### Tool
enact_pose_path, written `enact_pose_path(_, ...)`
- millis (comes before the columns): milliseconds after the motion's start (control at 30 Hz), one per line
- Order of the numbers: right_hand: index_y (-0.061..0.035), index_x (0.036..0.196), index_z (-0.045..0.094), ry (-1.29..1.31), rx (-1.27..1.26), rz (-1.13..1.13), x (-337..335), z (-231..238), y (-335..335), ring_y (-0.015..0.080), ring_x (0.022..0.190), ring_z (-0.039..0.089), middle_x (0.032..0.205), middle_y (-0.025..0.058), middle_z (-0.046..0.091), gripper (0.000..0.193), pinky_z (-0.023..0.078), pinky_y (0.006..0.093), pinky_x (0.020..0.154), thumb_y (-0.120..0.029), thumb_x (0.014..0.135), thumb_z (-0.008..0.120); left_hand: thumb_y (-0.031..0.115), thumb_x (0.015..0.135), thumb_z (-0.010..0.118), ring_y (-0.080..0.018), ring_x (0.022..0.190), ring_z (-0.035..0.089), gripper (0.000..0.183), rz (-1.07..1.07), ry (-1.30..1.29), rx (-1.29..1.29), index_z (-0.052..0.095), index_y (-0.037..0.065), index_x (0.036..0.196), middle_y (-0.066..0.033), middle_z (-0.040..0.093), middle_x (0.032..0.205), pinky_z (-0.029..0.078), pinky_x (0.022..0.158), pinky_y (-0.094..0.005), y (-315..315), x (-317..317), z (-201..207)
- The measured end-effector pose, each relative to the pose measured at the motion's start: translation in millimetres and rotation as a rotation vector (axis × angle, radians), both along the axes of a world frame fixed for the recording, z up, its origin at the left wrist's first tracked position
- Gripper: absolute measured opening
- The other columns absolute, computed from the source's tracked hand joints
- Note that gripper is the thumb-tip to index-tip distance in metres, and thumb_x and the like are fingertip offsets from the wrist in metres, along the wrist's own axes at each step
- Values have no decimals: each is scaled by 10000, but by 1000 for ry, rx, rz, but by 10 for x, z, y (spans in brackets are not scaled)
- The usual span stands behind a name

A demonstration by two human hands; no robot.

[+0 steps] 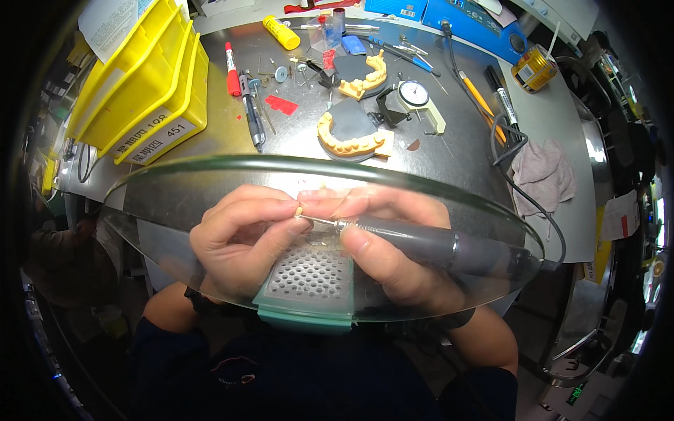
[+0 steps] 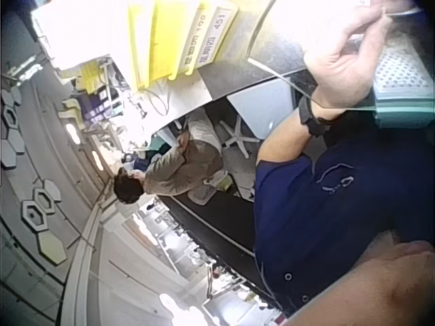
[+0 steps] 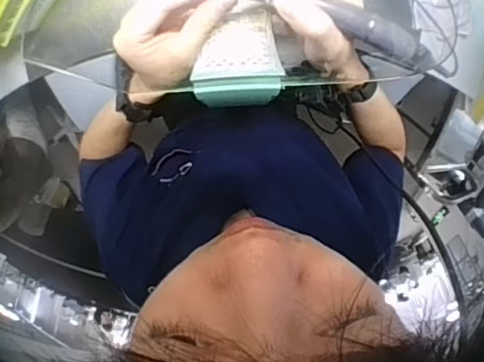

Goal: The recorder uses a rotary tool to grind and finish a small dental crown part at a workbench in a lab environment.

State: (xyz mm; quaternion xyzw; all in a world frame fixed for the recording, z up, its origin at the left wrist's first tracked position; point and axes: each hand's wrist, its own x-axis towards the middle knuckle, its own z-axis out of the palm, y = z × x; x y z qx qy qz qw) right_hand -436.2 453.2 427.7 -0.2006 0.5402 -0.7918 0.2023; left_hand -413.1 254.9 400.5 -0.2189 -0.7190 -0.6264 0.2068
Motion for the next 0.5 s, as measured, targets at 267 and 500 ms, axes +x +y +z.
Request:
enact_pose_path(267,39,1017,561,15,-22,5,13,-22,-8,308,1199,536,1190,254,603,198,363,449,1073,-93,869,554,-110,743,716,-172,807,645,225,2,-15,-9,661,-48,953,-164,665,899,515,702,-265,-2,7,11)
enact_pose_path(500,44,1028,558,17,-30,-5,2,-48,-4,312,1207,531,1194,259,598,206,359,452,1076,-85,868,547,-113,744,713,-181,795,647,218,11,-23,-7,661,-51,947,-169,665,890,519,700,-271,-1,14,5)
